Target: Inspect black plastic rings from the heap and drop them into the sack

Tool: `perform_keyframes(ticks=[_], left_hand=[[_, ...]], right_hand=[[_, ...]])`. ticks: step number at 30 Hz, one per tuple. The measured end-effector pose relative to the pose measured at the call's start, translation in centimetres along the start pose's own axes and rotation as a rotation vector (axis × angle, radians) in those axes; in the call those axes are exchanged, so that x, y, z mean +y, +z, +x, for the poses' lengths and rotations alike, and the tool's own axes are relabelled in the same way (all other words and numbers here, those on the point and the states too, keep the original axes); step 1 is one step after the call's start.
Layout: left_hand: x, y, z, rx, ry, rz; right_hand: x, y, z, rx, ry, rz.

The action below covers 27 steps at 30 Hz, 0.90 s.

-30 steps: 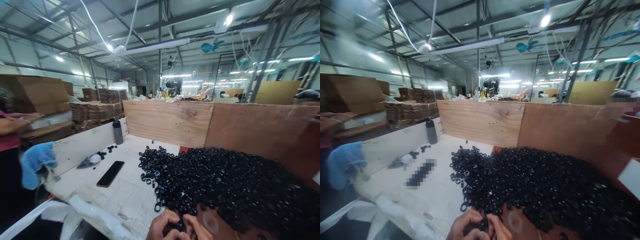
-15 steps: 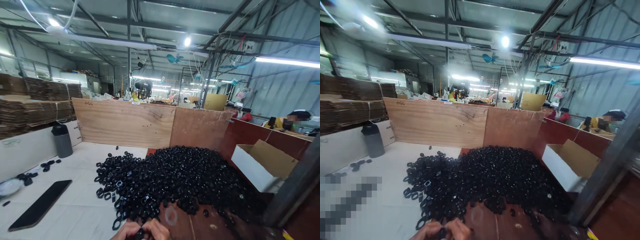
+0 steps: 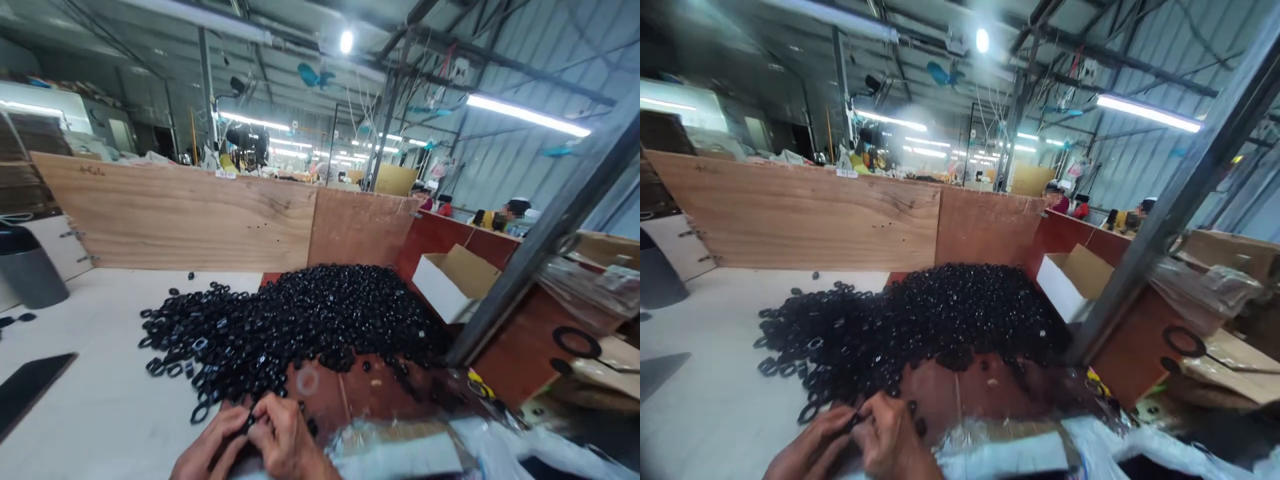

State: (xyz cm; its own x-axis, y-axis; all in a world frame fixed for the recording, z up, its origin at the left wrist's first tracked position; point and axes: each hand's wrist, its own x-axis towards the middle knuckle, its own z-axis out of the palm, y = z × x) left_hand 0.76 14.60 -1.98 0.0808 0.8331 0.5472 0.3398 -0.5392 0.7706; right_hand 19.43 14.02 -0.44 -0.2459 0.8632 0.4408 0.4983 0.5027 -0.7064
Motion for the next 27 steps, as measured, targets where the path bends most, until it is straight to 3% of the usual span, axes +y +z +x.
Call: perform_keyframes(ticks=[1, 3, 6, 11, 14, 17, 20, 23, 25, 27], left_hand=[[0.8, 0.0, -0.2, 0.034, 0.073, 0.04], [2.8, -0.1, -0.4, -0.033, 0.134, 0.083], [5.6, -1.0, -0.8, -0.136, 0.085, 0.079], [7.9, -4.3, -3.9, -0.312, -0.028, 0.14], [8.5, -6.0, -5.6, -0.225, -0.096, 0.227], [9.2, -6.8, -6.1, -0.225, -0.179, 0.251], [9.6, -6.9, -6.9, -0.383, -0.185, 0.244], [9.0, -6.8, -9.8, -0.581, -0.21, 0.299], [7.8, -6.3, -12.4, -0.612, -0.366, 0.378], [6.0, -5.0, -14.3, -0.645, -0.636, 0.464]], right_hand=[[-0.6, -0.6, 0.2, -0.038, 0.028, 0.043], [-1.4, -1.4, 0.4, -0.084, 0.063, 0.083], [-2.2, -2.1, -0.3, -0.089, 0.048, 0.081], [-4.7, -4.1, -6.3, -0.003, -0.038, 0.066], [-5.8, -5.2, -11.4, 0.001, -0.044, 0.054], [-5.3, -5.0, -15.8, 0.042, 0.136, 0.066], [-3.5, -4.0, -19.6, 0.109, 0.296, 0.03], [-1.6, -3.1, -23.2, 0.238, 0.4, -0.119], [-0.8, -2.9, -25.4, 0.331, 0.492, -0.227], [-0.5, -3.0, -26.9, 0.318, 0.583, -0.307]])
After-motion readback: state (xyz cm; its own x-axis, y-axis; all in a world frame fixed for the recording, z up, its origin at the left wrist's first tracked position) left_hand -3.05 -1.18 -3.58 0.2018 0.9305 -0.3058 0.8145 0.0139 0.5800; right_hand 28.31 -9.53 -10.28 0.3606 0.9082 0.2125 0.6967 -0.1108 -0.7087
